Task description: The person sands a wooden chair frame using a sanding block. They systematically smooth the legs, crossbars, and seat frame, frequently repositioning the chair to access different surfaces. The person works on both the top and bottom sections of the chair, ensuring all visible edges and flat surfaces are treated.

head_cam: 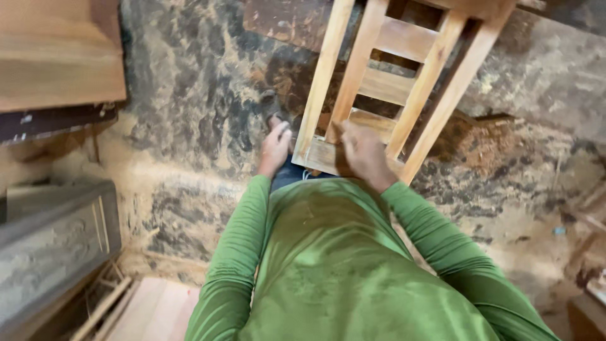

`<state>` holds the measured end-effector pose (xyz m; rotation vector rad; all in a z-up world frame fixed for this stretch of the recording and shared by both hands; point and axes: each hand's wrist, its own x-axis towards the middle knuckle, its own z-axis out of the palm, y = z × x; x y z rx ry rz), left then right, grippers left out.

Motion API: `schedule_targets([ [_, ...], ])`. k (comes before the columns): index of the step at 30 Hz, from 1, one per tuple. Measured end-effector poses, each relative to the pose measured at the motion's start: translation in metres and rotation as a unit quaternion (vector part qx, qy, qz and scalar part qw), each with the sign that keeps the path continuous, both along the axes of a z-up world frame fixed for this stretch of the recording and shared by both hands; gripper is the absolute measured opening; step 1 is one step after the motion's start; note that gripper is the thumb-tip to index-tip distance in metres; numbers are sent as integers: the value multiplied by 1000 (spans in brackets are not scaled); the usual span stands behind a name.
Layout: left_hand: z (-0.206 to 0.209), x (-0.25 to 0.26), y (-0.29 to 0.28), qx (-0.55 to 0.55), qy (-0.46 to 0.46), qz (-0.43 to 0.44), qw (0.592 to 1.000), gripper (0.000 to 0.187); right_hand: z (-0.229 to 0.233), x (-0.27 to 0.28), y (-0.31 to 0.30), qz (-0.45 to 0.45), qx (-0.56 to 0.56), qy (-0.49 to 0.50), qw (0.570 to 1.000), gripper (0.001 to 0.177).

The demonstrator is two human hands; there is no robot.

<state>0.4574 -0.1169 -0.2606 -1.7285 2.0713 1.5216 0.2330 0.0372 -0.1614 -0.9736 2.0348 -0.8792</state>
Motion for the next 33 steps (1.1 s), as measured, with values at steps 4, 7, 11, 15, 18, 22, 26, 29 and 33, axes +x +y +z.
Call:
schedule_targets([
  [4, -9, -10, -18, 63, -4, -174, 983, 49, -2, 52, 2, 33, -52, 62, 996, 47],
  [7, -15, -20, -33, 122, -2, -258, 958, 54, -5, 87, 3, 15, -54, 112, 992, 55],
  [11, -28, -12, -63, 94, 54, -396, 912, 61, -19, 136, -4, -109, -31, 95, 989, 64],
  [15, -49, 4, -105, 139, 54, -392, 908, 54, -33, 190, -20, -349, -25, 101, 932, 31],
  [18, -58, 16, -141, 135, 34, -386, 912, 52, -28, 216, -26, -444, -10, 178, 878, 40],
  [22, -64, 25, -166, 85, 19, -404, 911, 46, -29, 226, -38, -524, 2, 64, 849, 30],
  [26, -52, 17, -164, 82, 16, -422, 903, 46, -42, 234, -51, -486, 52, 158, 858, 11],
  [29, -35, 9, -156, 81, 9, -448, 890, 45, -49, 223, -64, -464, 62, 198, 861, 15],
  [33, -21, 11, -157, 97, 9, -423, 901, 46, -58, 213, -63, -413, 106, 272, 863, 20],
])
